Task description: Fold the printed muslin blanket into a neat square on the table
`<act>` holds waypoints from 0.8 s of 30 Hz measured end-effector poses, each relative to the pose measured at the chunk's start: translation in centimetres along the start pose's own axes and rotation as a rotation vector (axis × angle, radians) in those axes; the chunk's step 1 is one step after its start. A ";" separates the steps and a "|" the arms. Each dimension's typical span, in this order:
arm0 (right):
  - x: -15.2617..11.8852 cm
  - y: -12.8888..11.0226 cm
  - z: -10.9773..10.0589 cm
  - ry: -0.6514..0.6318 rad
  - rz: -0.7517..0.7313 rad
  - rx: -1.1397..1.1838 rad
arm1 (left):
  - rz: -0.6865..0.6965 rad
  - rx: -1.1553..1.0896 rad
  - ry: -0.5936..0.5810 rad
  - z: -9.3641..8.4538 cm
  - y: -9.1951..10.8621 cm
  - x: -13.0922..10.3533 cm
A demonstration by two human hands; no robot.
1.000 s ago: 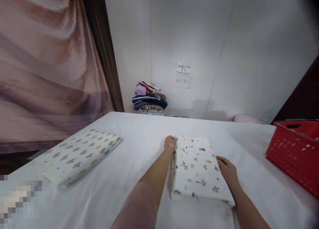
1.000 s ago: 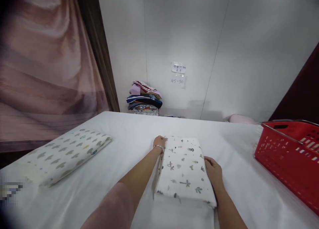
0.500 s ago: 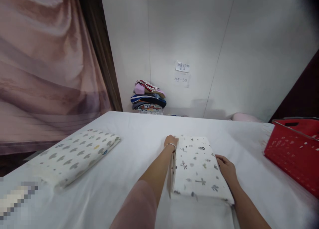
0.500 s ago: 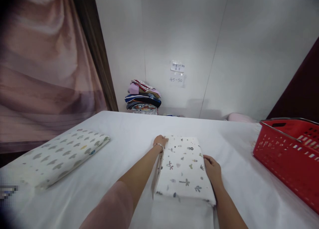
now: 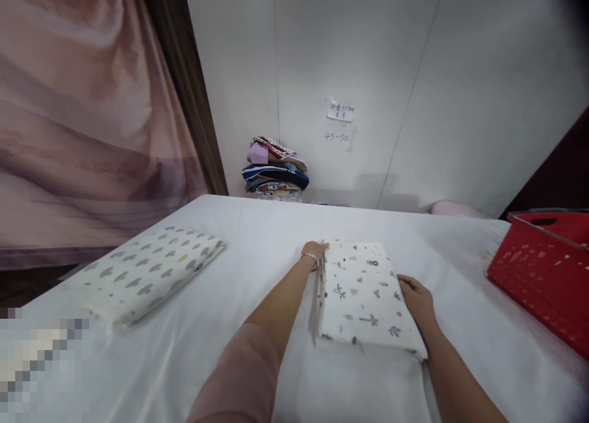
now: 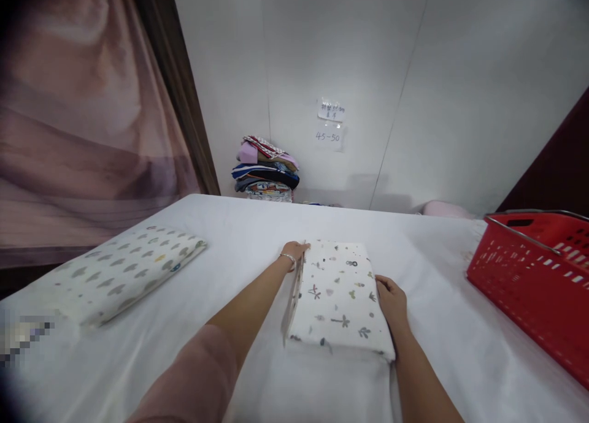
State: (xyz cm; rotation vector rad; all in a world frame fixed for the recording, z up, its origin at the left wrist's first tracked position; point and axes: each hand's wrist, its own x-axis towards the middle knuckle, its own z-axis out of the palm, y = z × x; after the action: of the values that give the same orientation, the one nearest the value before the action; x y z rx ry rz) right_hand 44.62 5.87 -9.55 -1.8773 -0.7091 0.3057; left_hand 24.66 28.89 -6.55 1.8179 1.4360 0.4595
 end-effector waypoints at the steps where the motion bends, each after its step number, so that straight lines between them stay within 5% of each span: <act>1: 0.0 0.0 0.0 -0.001 0.003 -0.006 | 0.011 -0.004 -0.017 -0.3 -0.2 -0.5; 10: -0.5 -0.8 -0.2 0.016 0.008 -0.009 | 0.076 -0.100 -0.140 -2.6 -2.0 -7.1; 19: -0.4 -0.8 -0.2 0.016 0.024 -0.025 | 0.126 -0.106 -0.197 -1.9 -3.1 -11.5; 24: 0.0 0.0 -0.1 0.016 -0.006 -0.005 | 0.042 -0.066 -0.201 -1.7 -2.7 -12.6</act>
State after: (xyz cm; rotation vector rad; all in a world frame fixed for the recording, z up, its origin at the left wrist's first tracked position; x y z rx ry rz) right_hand 44.70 5.76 -9.53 -1.8803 -0.7048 0.2850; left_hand 17.88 17.84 -5.30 1.7901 1.2346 0.3304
